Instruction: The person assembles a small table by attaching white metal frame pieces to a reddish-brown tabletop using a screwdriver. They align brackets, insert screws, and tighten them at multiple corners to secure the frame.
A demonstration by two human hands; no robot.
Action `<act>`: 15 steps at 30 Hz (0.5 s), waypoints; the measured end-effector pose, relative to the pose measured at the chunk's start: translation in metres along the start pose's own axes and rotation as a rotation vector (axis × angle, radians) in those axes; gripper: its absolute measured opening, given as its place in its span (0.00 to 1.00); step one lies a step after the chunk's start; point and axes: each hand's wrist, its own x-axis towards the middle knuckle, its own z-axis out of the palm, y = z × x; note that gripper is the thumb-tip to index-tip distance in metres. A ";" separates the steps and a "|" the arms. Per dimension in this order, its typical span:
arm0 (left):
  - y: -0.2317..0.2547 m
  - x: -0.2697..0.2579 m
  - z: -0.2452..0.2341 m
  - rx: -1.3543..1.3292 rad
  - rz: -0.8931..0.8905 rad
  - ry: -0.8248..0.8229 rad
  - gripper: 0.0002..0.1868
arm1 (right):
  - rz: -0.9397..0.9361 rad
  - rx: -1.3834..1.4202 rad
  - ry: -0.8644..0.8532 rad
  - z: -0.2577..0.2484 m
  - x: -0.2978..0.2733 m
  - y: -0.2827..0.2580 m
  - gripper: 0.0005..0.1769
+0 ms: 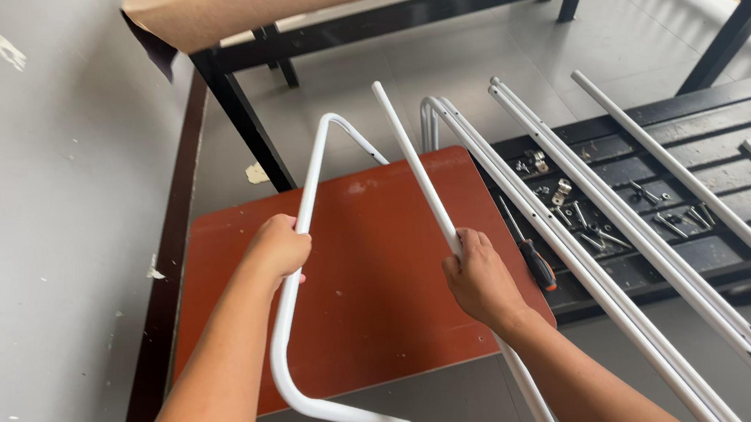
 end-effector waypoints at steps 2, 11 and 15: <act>0.002 -0.002 -0.018 -0.082 0.052 0.045 0.23 | -0.026 0.018 0.014 0.000 0.001 -0.004 0.25; -0.033 -0.018 -0.107 -0.589 0.119 -0.042 0.19 | 0.009 0.041 -0.038 -0.016 -0.003 -0.023 0.24; -0.053 -0.040 -0.141 -0.763 0.202 0.122 0.19 | -0.015 0.086 -0.036 -0.026 -0.006 -0.037 0.24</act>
